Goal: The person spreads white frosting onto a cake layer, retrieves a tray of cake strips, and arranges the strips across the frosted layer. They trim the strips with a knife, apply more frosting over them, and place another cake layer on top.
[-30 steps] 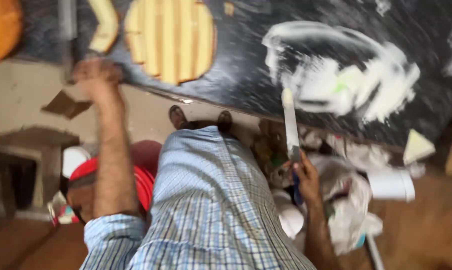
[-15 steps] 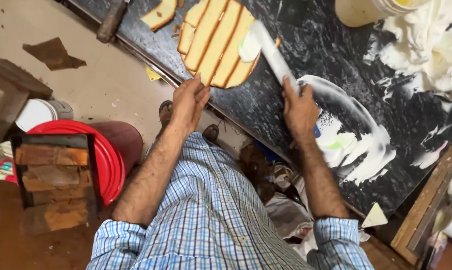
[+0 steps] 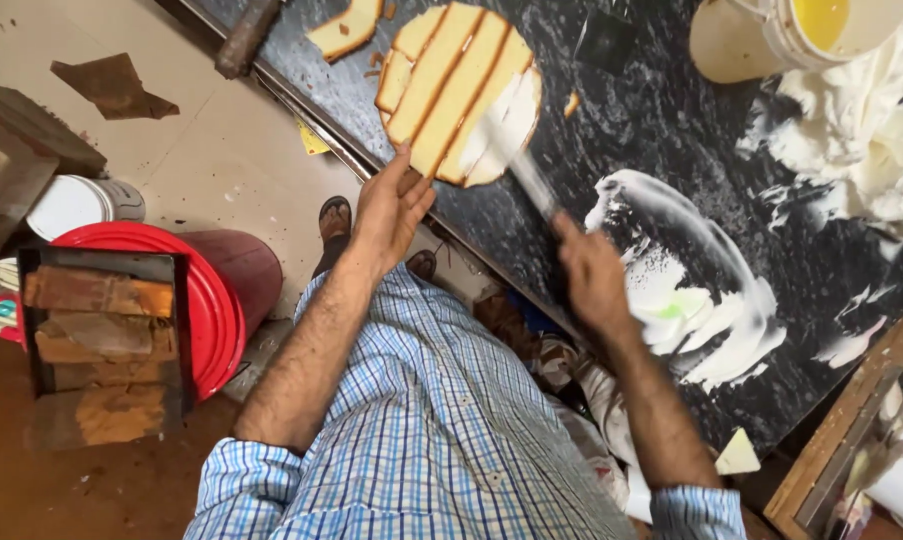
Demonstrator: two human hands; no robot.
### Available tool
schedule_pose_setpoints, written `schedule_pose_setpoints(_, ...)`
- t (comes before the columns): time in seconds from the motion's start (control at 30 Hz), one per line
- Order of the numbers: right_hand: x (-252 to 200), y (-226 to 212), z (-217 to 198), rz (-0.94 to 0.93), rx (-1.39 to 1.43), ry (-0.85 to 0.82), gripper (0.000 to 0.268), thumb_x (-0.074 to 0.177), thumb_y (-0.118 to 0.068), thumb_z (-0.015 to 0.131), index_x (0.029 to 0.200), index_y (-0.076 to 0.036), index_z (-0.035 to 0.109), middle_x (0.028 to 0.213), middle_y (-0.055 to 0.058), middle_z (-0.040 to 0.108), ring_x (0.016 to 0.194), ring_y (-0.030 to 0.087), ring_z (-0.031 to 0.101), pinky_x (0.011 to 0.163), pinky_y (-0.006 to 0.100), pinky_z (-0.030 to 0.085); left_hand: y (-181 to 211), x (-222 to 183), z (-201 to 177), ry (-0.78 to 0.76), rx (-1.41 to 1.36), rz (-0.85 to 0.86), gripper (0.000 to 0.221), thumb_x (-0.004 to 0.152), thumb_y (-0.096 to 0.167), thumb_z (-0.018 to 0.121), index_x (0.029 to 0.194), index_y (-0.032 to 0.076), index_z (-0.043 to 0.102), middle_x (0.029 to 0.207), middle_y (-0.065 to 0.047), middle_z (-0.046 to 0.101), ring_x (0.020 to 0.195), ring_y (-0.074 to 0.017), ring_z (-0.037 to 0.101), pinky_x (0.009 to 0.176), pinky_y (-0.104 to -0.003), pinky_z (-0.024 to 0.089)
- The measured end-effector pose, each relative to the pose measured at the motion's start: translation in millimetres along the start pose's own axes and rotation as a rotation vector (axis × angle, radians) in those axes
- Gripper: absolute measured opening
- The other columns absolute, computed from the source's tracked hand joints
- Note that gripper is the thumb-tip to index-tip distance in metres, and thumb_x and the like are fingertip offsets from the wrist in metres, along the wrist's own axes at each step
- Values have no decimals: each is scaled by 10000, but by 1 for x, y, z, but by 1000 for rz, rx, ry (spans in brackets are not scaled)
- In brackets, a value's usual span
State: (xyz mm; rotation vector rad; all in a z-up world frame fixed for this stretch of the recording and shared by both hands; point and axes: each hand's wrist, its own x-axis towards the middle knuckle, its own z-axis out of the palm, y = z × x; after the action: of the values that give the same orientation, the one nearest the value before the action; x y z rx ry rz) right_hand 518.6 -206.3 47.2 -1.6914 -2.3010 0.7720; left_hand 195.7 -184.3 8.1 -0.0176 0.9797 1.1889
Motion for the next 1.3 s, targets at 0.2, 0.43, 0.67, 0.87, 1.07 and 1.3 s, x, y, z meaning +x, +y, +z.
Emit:
schedule_pose_setpoints(0.2, 72, -10, -19, 45, -40, 37, 441, 1095, -224, 563, 1533, -272, 538, 985, 174, 574, 852, 326, 614, 793, 456, 548, 4, -1, -5, -56, 26, -10, 876, 955, 474, 619, 1547, -85, 295, 1606, -276, 330, 1459, -354, 404, 1172, -427, 382)
schedule_pose_setpoints(0.43, -55, -54, 19, 135, 58, -175, 496, 1017, -208, 567, 1493, -342, 525, 1009, 141, 595, 790, 301, 656, 677, 426, 593, 10, 6, -17, -47, 12, -71, 841, 972, 467, 626, 1503, -111, 324, 1543, -275, 425, 1366, -322, 508, 1123, -413, 463)
schedule_pose_setpoints(0.67, -190, -28, 44, 448, 317, 502, 408, 1085, -166, 575, 1493, -155, 571, 1061, 139, 627, 932, 270, 608, 858, 383, 510, 43, 0, -4, -126, 170, -188, 823, 970, 519, 659, 1445, -104, 407, 1384, -207, 534, 1181, -276, 607, 1023, -413, 529)
schedule_pose_setpoints(0.87, -263, -6, 64, 987, 30, 559, 459, 1057, -143, 613, 1512, -197, 593, 991, 194, 588, 861, 317, 593, 795, 427, 514, 50, -4, 6, -76, 241, -206, 887, 929, 523, 688, 1437, -130, 368, 1335, -215, 555, 1176, -287, 621, 1031, -424, 539)
schedule_pose_setpoints(1.07, -242, 3, 116, 573, 331, 544, 440, 1087, -121, 572, 1526, -124, 544, 960, 111, 629, 870, 226, 601, 813, 336, 498, 45, 7, -9, -42, 117, -168, 899, 937, 476, 699, 1477, -147, 341, 1343, -237, 537, 1156, -293, 605, 1007, -424, 527)
schedule_pose_setpoints(1.3, -110, -25, 68, 340, 401, 340, 431, 1057, -150, 615, 1487, -153, 586, 853, 90, 545, 775, 209, 527, 743, 303, 465, 29, 9, -15, 45, 22, -124, 1005, 918, 520, 636, 1556, -89, 156, 1572, -297, 304, 1449, -366, 399, 1213, -459, 321)
